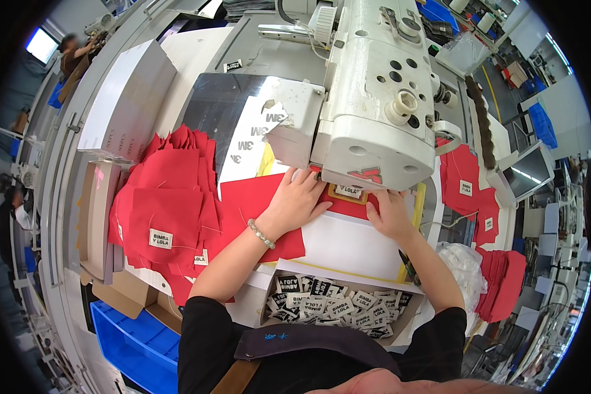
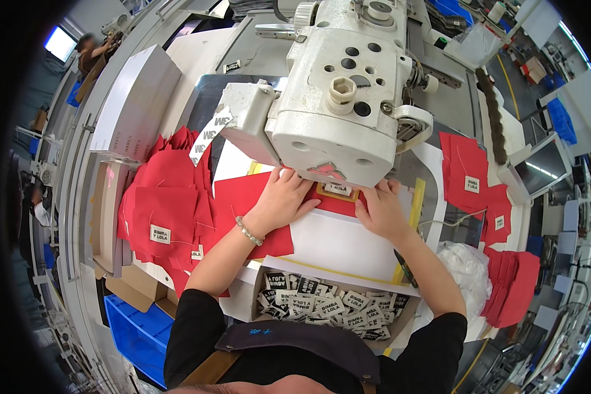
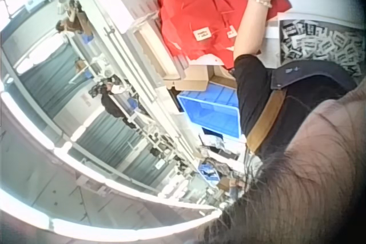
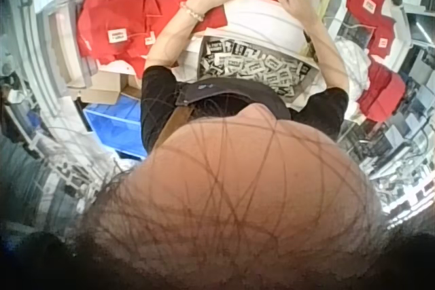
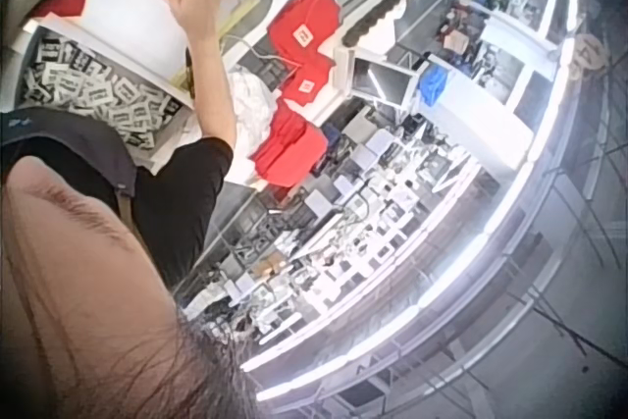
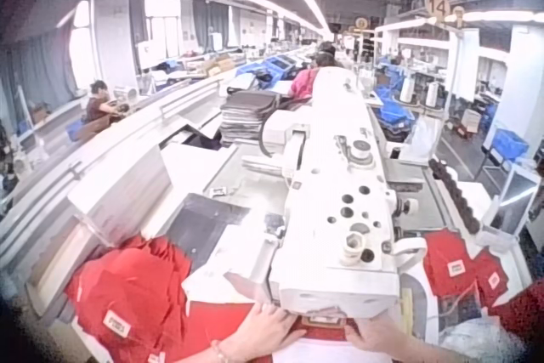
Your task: The person places small white labels onto red fabric pieces and sews them using an industrial sewing machine. They handle the fabric and labels by hand, aligning them under the needle, operating the machine, and cutting the thread with scissors. The finished pieces are stacked on the table.
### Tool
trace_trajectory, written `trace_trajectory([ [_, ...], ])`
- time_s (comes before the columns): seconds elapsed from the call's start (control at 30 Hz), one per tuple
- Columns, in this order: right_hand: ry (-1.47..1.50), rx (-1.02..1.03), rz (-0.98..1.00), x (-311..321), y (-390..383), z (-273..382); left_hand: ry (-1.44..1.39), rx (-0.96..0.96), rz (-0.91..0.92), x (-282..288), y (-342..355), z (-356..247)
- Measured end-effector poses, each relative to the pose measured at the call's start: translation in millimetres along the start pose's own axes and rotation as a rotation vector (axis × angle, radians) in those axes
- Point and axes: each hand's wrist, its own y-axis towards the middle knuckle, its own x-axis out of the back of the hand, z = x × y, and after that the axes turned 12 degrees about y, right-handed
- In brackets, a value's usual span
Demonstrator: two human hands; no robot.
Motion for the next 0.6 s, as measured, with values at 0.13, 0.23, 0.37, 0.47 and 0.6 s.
trace_trajectory([
  [0.13, 0.027, 0.063, -0.134, 0, 4, 4, -0.006, 0.002, 0.002, -1, 0, 0],
  [0.23, -0.047, 0.002, -0.304, -2, 2, -2, -0.007, 0.005, 0.012, -1, 0, 0],
  [0.37, -0.089, 0.003, -0.237, 3, 5, 1, -0.011, 0.029, 0.128, -1, -2, 0],
  [0.47, -0.096, 0.108, -0.074, 5, 7, 7, 0.017, 0.030, 0.139, 1, -1, -2],
  [0.6, -0.087, 0.201, 0.044, -1, 15, 14, 0.028, 0.018, 0.087, 1, -1, -3],
])
